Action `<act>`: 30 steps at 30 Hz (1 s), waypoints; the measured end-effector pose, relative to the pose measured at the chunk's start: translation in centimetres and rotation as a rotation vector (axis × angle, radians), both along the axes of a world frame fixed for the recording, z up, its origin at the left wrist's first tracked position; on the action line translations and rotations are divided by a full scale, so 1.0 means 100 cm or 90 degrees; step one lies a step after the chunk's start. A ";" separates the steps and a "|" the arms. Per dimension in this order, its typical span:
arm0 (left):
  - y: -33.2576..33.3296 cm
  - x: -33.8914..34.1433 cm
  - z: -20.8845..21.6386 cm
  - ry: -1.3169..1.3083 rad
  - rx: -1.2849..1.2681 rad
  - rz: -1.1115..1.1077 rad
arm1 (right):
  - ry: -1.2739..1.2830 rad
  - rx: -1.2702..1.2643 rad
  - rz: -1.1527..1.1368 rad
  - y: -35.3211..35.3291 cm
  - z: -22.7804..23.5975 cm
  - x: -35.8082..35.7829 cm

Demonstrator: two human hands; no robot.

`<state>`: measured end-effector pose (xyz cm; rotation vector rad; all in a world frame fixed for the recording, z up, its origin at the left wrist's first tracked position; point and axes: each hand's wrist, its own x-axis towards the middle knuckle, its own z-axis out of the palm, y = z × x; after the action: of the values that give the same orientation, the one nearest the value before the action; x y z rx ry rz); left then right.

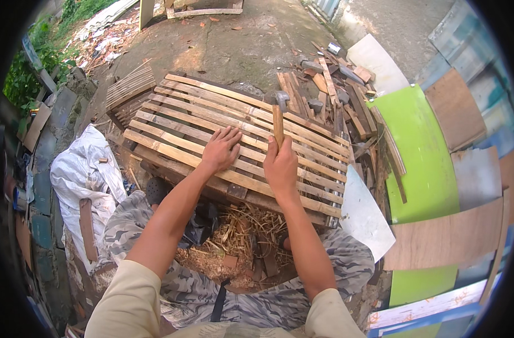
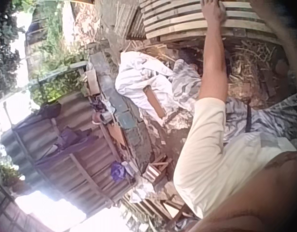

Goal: The person assembles a wooden crate by hammering nails into wooden slats. They repeatedly pick up nails and strike them with a hammer to secure the slats together.

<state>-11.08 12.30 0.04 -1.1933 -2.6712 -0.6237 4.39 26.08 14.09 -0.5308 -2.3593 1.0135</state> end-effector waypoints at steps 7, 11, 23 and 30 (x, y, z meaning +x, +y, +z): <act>0.010 0.000 0.008 0.000 0.013 -0.007 | -0.234 0.126 -0.036 0.027 -0.090 0.006; 0.000 -0.003 0.001 -0.005 -0.007 0.004 | 0.006 0.003 -0.032 0.004 -0.011 -0.001; -0.001 -0.001 0.005 -0.021 -0.025 0.006 | -0.069 0.052 -0.014 0.008 -0.025 -0.007; 0.009 0.004 0.005 -0.021 -0.021 0.001 | -0.035 0.083 -0.073 0.004 -0.077 0.002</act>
<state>-10.72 13.16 0.58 -1.1999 -2.7196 -0.6064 4.55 26.44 6.38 -0.6433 -2.3933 0.7978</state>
